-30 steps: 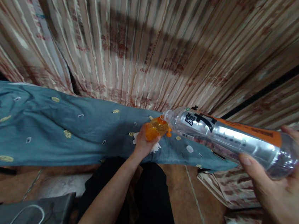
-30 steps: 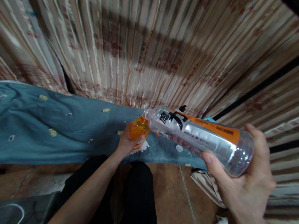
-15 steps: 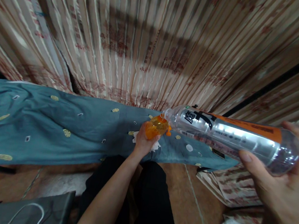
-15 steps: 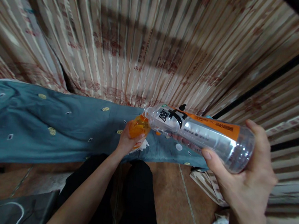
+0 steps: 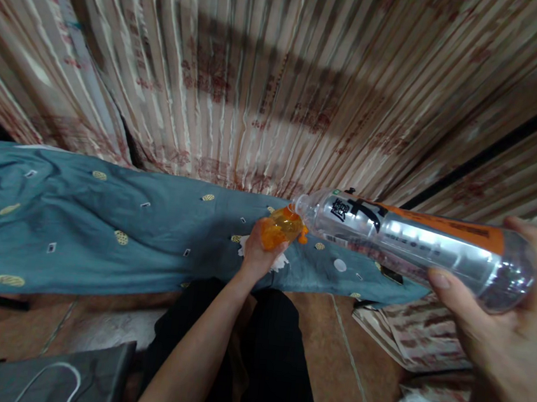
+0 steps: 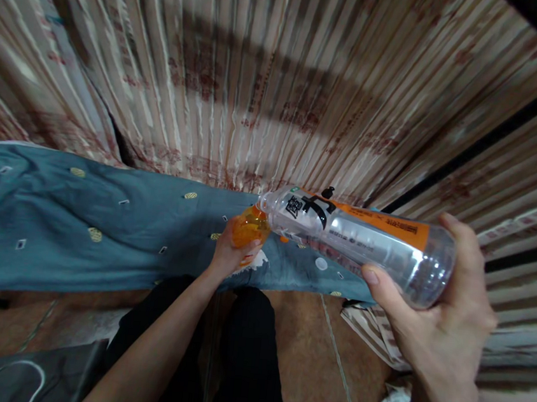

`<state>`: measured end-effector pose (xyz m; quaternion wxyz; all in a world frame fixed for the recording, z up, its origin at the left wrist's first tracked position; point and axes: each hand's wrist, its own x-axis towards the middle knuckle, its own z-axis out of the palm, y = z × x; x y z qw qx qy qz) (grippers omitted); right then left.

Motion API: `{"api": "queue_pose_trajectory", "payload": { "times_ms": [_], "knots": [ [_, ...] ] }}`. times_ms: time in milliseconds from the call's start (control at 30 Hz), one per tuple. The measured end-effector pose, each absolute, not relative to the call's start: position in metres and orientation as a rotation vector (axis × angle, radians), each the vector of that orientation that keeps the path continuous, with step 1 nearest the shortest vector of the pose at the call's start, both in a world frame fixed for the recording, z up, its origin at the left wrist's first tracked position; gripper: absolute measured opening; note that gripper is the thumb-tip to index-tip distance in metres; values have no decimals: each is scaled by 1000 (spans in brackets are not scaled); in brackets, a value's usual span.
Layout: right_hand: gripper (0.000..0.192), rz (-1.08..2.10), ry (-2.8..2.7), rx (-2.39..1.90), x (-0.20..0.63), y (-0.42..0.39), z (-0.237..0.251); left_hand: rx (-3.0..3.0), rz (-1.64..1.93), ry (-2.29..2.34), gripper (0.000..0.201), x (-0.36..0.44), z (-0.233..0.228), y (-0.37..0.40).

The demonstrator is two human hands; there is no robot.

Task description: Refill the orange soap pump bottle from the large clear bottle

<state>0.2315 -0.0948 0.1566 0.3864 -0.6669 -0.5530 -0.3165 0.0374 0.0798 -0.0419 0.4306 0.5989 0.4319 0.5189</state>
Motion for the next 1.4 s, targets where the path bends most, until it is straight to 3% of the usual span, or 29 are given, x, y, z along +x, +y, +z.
{"api": "queue_pose_trajectory", "payload": {
  "times_ms": [1400],
  "knots": [
    [99,-726,-1379,-1717,232,-93,163,1520,1312,1069,58,37,-38,78]
  ]
}}
